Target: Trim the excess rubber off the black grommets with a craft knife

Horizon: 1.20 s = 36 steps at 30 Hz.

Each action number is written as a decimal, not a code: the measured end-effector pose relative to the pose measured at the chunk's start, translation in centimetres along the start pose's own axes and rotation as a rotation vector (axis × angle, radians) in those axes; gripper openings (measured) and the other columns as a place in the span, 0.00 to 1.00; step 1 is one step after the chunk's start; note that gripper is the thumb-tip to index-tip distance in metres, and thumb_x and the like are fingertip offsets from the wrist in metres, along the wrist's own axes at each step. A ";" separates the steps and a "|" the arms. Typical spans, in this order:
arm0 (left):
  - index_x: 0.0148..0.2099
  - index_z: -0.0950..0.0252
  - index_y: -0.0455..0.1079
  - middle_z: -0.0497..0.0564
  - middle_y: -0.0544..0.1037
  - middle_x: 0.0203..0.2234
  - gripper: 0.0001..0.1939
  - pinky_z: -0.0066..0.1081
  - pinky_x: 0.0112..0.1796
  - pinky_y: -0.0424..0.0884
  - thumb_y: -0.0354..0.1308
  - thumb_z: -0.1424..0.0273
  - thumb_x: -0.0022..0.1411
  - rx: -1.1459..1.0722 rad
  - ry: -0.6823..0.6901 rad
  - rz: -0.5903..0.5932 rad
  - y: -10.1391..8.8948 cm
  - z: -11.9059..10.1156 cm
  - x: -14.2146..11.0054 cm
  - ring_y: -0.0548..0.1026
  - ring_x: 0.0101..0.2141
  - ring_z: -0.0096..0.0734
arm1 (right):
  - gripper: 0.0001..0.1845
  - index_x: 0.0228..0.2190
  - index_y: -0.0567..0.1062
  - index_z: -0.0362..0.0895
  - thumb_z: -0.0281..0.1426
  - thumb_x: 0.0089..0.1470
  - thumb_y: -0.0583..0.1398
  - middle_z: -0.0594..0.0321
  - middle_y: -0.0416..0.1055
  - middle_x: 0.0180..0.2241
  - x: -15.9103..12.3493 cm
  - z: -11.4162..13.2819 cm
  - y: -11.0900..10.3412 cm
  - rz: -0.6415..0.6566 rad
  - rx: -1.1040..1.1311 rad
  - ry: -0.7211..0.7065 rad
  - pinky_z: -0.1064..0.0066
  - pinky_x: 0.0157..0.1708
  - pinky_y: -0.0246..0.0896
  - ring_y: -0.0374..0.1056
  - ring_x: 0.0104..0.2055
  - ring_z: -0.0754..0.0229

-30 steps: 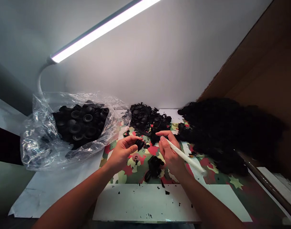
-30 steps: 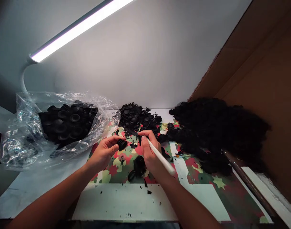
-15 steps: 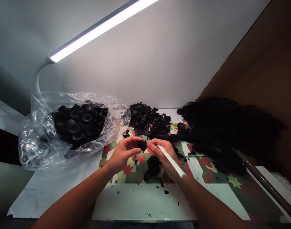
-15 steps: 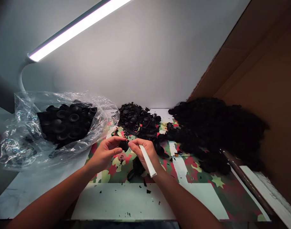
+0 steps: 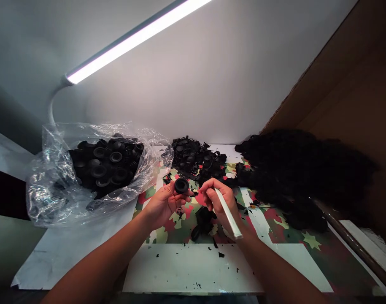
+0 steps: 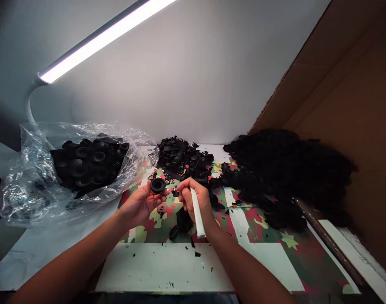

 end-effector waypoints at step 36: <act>0.45 0.64 0.76 0.50 0.79 0.35 0.13 0.25 0.35 0.72 0.69 0.69 0.57 0.033 0.109 0.032 0.7 0.3 -0.1 0.76 0.33 0.27 | 0.13 0.30 0.76 0.45 0.38 0.63 0.58 0.64 0.75 0.27 -0.8 0.4 1.3 0.031 -0.409 -0.490 0.72 0.30 0.60 0.68 0.27 0.63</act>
Point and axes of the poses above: each hand's wrist, its own x-axis towards the middle knuckle, its own y-axis out of the palm, z = x × y, the point moved 4 cm from there along x, towards the middle knuckle
